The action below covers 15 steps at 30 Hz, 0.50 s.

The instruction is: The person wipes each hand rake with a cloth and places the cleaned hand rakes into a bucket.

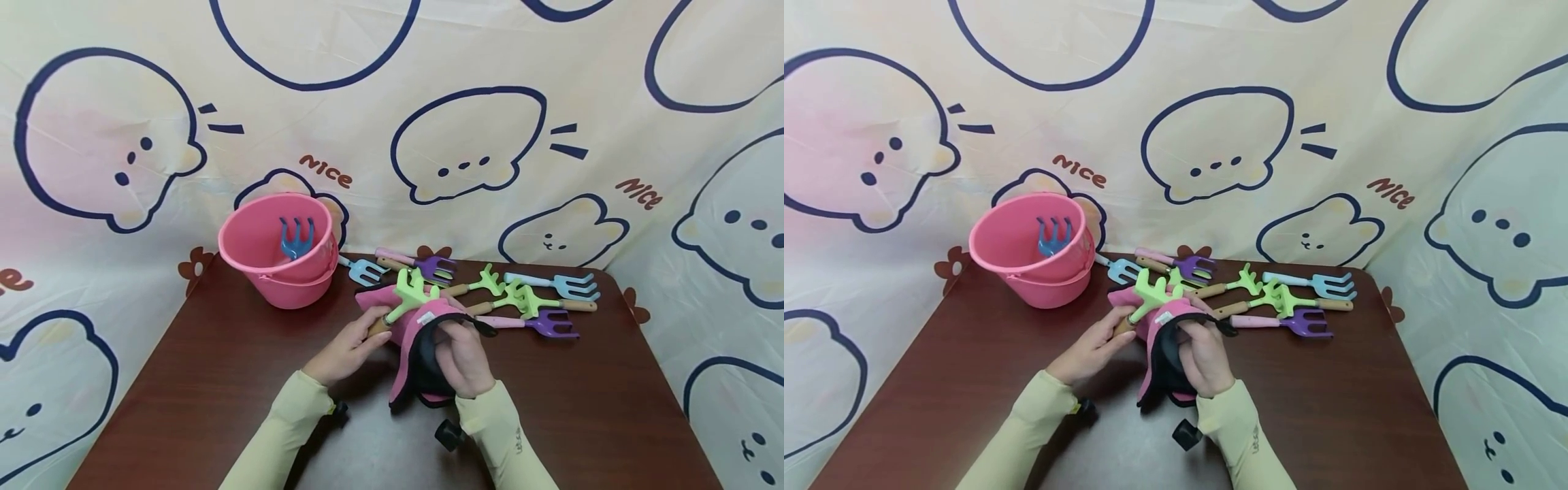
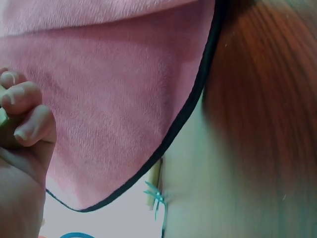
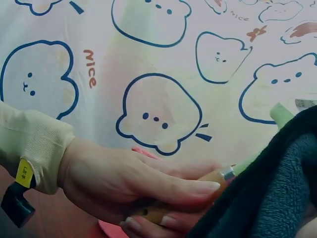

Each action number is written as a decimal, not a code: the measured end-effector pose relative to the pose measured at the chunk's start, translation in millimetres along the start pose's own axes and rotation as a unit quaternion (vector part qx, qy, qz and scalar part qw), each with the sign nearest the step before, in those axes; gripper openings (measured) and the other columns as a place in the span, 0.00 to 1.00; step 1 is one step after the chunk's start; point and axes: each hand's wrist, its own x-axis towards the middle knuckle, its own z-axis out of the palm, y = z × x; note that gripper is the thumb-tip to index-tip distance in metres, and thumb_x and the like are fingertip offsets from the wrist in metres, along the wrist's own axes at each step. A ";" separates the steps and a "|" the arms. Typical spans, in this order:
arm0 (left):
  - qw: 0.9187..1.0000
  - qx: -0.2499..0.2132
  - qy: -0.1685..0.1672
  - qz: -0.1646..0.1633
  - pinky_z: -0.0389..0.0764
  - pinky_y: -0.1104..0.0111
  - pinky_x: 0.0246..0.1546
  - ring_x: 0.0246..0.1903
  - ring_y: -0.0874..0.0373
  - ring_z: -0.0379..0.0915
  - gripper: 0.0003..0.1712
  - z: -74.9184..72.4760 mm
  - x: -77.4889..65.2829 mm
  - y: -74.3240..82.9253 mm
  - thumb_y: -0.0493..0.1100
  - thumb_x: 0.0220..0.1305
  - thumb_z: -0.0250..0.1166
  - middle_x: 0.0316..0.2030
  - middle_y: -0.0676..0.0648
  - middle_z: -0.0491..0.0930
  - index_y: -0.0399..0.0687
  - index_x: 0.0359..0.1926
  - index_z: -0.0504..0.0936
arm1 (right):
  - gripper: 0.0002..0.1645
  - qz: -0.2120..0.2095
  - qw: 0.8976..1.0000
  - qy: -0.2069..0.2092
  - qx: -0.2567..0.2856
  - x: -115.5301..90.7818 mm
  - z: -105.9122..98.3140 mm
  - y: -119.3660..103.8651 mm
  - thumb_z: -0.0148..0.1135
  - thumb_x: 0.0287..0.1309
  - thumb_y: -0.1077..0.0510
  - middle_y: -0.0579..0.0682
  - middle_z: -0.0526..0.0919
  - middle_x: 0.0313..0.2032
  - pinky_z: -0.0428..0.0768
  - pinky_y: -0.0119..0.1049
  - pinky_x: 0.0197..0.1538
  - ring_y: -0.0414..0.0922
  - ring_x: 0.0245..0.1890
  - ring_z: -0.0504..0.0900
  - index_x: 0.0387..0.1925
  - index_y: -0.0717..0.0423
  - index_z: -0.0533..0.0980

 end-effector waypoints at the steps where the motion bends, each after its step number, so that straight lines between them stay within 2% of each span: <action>1: 1.000 0.001 -0.004 -0.004 0.78 0.64 0.40 0.45 0.49 0.71 0.25 -1.4 -0.6 -0.2 0.44 0.77 0.60 0.45 0.46 0.72 0.60 0.70 0.65 | 0.19 0.003 1.000 -0.003 -0.002 -0.2 -0.4 -1.0 0.48 0.72 0.71 0.41 0.85 0.49 0.78 0.28 0.54 0.35 0.48 0.81 0.53 0.50 0.76; 3: 1.000 0.006 -0.012 -0.010 0.78 0.64 0.40 0.45 0.49 0.72 0.25 -3.9 -1.9 -0.3 0.47 0.77 0.61 0.45 0.46 0.72 0.60 0.70 0.65 | 0.18 0.014 1.000 -0.006 -0.009 -0.5 -1.8 -2.7 0.47 0.72 0.70 0.40 0.85 0.48 0.79 0.27 0.53 0.34 0.47 0.82 0.53 0.49 0.76; 7: 0.999 0.030 -0.025 -0.011 0.78 0.66 0.39 0.42 0.50 0.73 0.25 -8.1 -4.8 1.6 0.48 0.76 0.61 0.43 0.48 0.74 0.58 0.69 0.67 | 0.16 0.032 0.999 -0.010 -0.019 0.4 -3.7 -5.7 0.47 0.72 0.69 0.40 0.85 0.40 0.80 0.26 0.48 0.34 0.41 0.82 0.46 0.50 0.79; 12: 0.997 0.061 -0.043 0.010 0.78 0.68 0.35 0.35 0.53 0.75 0.22 -11.1 -6.0 5.1 0.48 0.76 0.61 0.37 0.49 0.74 0.56 0.66 0.68 | 0.20 0.038 0.999 -0.034 -0.013 1.5 -6.3 -9.6 0.46 0.74 0.66 0.42 0.85 0.42 0.80 0.25 0.43 0.34 0.39 0.81 0.39 0.51 0.85; 15: 0.997 0.069 -0.044 0.015 0.77 0.68 0.33 0.33 0.56 0.74 0.22 -12.3 -6.1 6.9 0.47 0.76 0.61 0.36 0.50 0.73 0.56 0.66 0.69 | 0.16 0.032 0.999 -0.039 -0.007 2.1 -7.3 -10.3 0.50 0.75 0.64 0.44 0.84 0.45 0.79 0.25 0.42 0.35 0.41 0.80 0.41 0.54 0.84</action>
